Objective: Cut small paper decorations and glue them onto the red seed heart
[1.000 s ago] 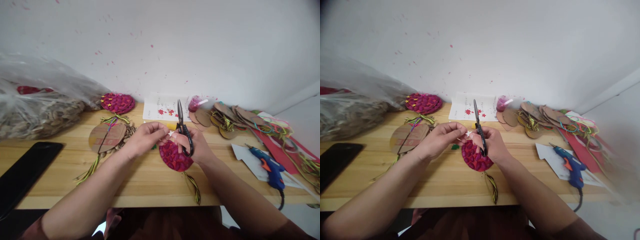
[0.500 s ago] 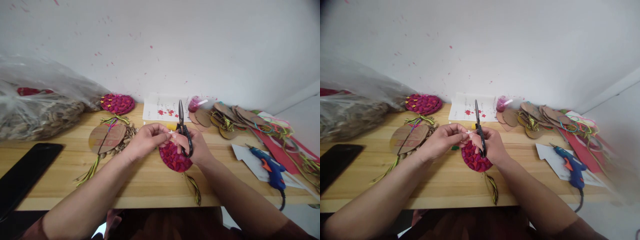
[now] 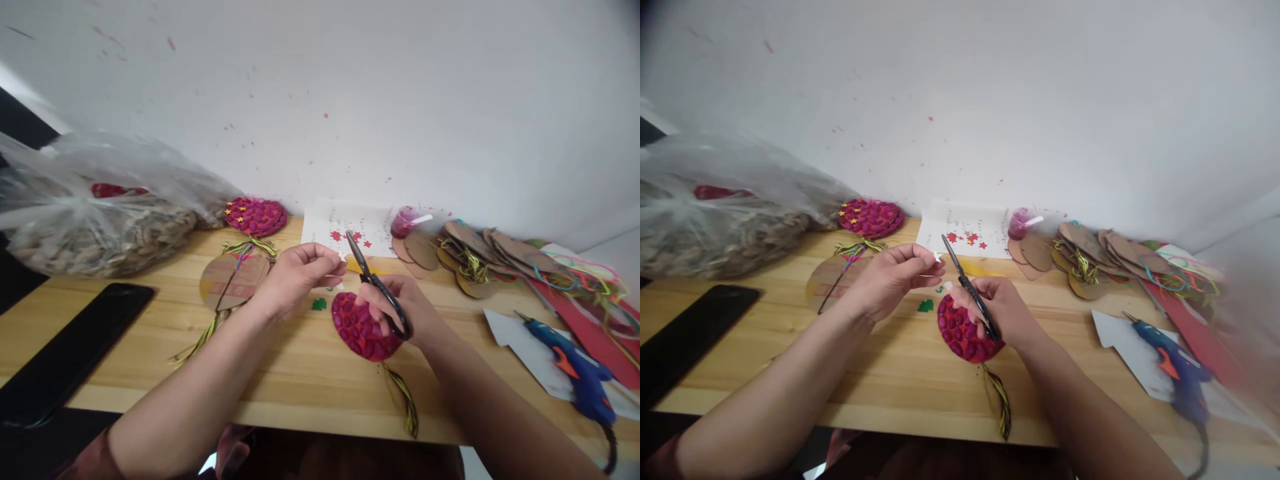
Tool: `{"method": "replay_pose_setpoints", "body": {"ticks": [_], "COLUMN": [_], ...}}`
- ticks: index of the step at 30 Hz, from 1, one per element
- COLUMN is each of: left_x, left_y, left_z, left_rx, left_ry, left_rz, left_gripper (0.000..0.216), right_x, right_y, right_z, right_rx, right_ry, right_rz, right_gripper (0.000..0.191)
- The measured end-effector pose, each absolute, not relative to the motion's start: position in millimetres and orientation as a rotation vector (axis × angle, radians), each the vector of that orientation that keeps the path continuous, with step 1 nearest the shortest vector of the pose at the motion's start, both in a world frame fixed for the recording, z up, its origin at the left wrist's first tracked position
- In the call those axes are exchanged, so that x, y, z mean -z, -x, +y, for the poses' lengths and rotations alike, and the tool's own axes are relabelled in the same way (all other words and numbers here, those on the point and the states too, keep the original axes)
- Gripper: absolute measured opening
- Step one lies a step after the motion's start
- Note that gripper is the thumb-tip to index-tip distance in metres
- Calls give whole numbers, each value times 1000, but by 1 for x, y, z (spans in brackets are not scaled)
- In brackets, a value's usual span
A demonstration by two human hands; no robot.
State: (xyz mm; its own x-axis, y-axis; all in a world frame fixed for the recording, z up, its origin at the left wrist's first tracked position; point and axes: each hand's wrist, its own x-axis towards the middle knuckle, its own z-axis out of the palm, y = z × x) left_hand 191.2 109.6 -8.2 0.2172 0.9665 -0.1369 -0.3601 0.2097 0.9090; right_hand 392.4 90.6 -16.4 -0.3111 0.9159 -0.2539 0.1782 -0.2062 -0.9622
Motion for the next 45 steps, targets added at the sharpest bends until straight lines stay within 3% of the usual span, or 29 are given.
{"method": "replay_pose_setpoints", "body": {"ticks": [17, 45], "left_x": [2, 9], "left_y": [-186, -196], "left_z": [114, 111], "left_rx": [-1291, -1350], "left_ry": [-791, -789], "left_rz": [853, 810], "left_gripper": [24, 21], "right_x": [14, 19], "right_y": [-387, -380], "right_z": [86, 82], "right_rx": [-1434, -1302], "right_ry": [1378, 1405], "right_rz": [-1597, -1664], "right_gripper": [47, 38]}}
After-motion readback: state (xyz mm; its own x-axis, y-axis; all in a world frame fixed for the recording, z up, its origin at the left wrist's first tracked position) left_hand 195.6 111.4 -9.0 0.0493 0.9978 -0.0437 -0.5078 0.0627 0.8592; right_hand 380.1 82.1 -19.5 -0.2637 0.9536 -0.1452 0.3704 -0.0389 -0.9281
